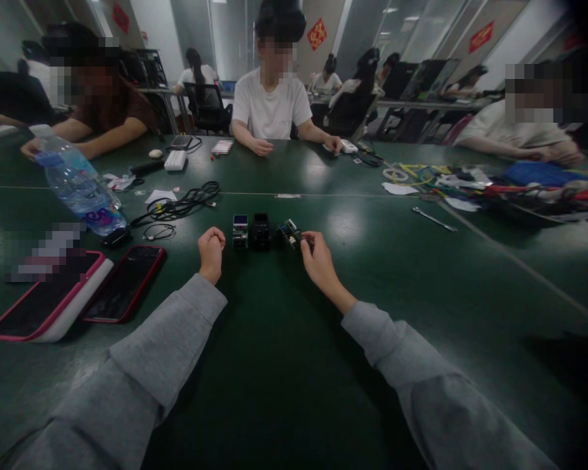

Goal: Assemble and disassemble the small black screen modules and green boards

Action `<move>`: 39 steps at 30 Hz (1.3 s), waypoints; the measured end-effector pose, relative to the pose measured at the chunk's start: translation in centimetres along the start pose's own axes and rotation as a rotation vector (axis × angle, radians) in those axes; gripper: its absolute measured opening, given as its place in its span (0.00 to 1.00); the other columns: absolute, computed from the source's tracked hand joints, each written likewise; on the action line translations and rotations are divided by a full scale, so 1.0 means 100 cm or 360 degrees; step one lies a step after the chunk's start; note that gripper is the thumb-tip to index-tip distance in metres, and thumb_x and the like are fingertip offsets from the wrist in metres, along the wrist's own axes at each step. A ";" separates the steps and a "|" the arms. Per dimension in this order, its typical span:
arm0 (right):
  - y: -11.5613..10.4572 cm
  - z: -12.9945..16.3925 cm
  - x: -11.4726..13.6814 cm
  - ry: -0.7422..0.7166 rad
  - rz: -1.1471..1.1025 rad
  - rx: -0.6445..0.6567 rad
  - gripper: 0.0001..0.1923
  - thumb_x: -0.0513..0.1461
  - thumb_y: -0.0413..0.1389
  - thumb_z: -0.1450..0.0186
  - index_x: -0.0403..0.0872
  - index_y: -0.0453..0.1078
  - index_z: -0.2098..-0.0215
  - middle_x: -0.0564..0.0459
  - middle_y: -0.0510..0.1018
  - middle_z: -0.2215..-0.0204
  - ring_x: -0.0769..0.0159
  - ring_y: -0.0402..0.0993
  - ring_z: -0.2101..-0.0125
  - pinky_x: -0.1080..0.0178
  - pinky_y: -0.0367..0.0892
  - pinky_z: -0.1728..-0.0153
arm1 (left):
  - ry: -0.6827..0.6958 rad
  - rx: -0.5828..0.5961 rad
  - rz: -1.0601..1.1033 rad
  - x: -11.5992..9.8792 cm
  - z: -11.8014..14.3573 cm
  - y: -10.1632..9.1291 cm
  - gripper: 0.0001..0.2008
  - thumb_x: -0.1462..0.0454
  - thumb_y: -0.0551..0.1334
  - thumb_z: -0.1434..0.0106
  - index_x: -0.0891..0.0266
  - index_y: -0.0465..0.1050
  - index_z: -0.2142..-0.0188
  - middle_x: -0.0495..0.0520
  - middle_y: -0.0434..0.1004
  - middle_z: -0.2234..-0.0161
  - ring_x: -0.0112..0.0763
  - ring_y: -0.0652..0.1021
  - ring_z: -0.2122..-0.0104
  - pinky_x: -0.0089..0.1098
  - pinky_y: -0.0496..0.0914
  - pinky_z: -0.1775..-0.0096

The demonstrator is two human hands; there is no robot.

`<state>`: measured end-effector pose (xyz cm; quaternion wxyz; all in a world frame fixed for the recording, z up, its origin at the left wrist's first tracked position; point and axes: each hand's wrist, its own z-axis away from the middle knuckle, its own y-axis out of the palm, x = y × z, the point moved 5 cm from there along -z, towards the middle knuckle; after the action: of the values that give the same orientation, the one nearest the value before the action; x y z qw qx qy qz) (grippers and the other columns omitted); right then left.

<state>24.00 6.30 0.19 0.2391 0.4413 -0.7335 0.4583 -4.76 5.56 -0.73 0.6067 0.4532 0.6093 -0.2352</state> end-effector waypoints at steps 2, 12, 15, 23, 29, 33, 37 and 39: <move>0.000 0.000 -0.003 0.0035 0.0015 -0.0008 0.14 0.44 0.47 0.31 0.46 0.64 0.52 0.42 0.75 0.57 0.54 0.73 0.55 0.48 0.68 0.51 | -0.0005 0.0006 -0.0007 0.000 0.000 0.001 0.10 0.76 0.50 0.55 0.63 0.64 0.83 0.45 0.58 0.86 0.22 0.60 0.84 0.23 0.50 0.80; -0.010 0.002 0.012 -0.0144 0.0223 -0.0064 0.18 0.43 0.55 0.36 0.45 0.68 0.49 0.41 0.70 0.53 0.53 0.70 0.52 0.48 0.69 0.50 | -0.0002 0.0054 -0.0012 -0.001 0.001 0.004 0.12 0.78 0.50 0.54 0.63 0.64 0.83 0.46 0.58 0.86 0.22 0.60 0.84 0.24 0.49 0.80; -0.014 0.001 0.011 -0.0094 0.0180 -0.0117 0.16 0.42 0.53 0.35 0.45 0.71 0.51 0.42 0.72 0.54 0.55 0.72 0.54 0.50 0.69 0.51 | 0.0009 0.0067 -0.0019 -0.001 0.001 0.004 0.12 0.78 0.50 0.54 0.63 0.64 0.83 0.46 0.58 0.86 0.23 0.60 0.84 0.25 0.50 0.79; -0.008 -0.005 -0.006 0.0096 0.0047 -0.0084 0.19 0.45 0.44 0.31 0.46 0.71 0.52 0.44 0.77 0.58 0.55 0.73 0.55 0.52 0.67 0.51 | 0.0051 0.0083 -0.0082 -0.001 0.000 0.005 0.11 0.77 0.50 0.53 0.62 0.64 0.82 0.45 0.58 0.86 0.23 0.60 0.83 0.24 0.50 0.79; -0.011 -0.005 -0.013 0.0101 0.0197 -0.0167 0.25 0.53 0.46 0.30 0.44 0.69 0.48 0.40 0.75 0.55 0.51 0.71 0.52 0.47 0.67 0.49 | 0.0065 0.0107 -0.0064 -0.001 0.001 0.005 0.11 0.77 0.50 0.54 0.62 0.64 0.82 0.45 0.58 0.86 0.23 0.60 0.83 0.25 0.50 0.79; -0.007 -0.012 -0.004 -0.0176 0.0371 -0.0046 0.31 0.55 0.54 0.33 0.42 0.65 0.41 0.36 0.70 0.47 0.47 0.67 0.46 0.44 0.66 0.45 | 0.0046 0.0104 -0.0070 -0.001 0.001 0.006 0.11 0.76 0.49 0.54 0.62 0.64 0.82 0.45 0.57 0.86 0.23 0.59 0.84 0.25 0.49 0.79; -0.004 -0.014 0.004 -0.0223 0.0363 0.0181 0.25 0.46 0.53 0.32 0.44 0.66 0.40 0.40 0.73 0.47 0.49 0.71 0.47 0.44 0.68 0.46 | 0.0031 0.0094 -0.0072 -0.001 0.001 0.005 0.11 0.77 0.49 0.54 0.62 0.63 0.82 0.45 0.57 0.86 0.23 0.59 0.84 0.25 0.49 0.79; -0.012 -0.004 0.009 -0.0216 0.0343 0.0249 0.25 0.44 0.53 0.31 0.46 0.65 0.38 0.42 0.73 0.46 0.50 0.72 0.48 0.44 0.69 0.46 | 0.0044 0.0107 -0.0078 -0.002 0.001 0.005 0.11 0.77 0.49 0.53 0.62 0.64 0.81 0.45 0.57 0.85 0.23 0.60 0.83 0.25 0.51 0.78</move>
<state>24.56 6.02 1.58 0.1032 0.4073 -0.7533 0.5060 -4.32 5.65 -0.45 0.5767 0.4614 0.6203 -0.2642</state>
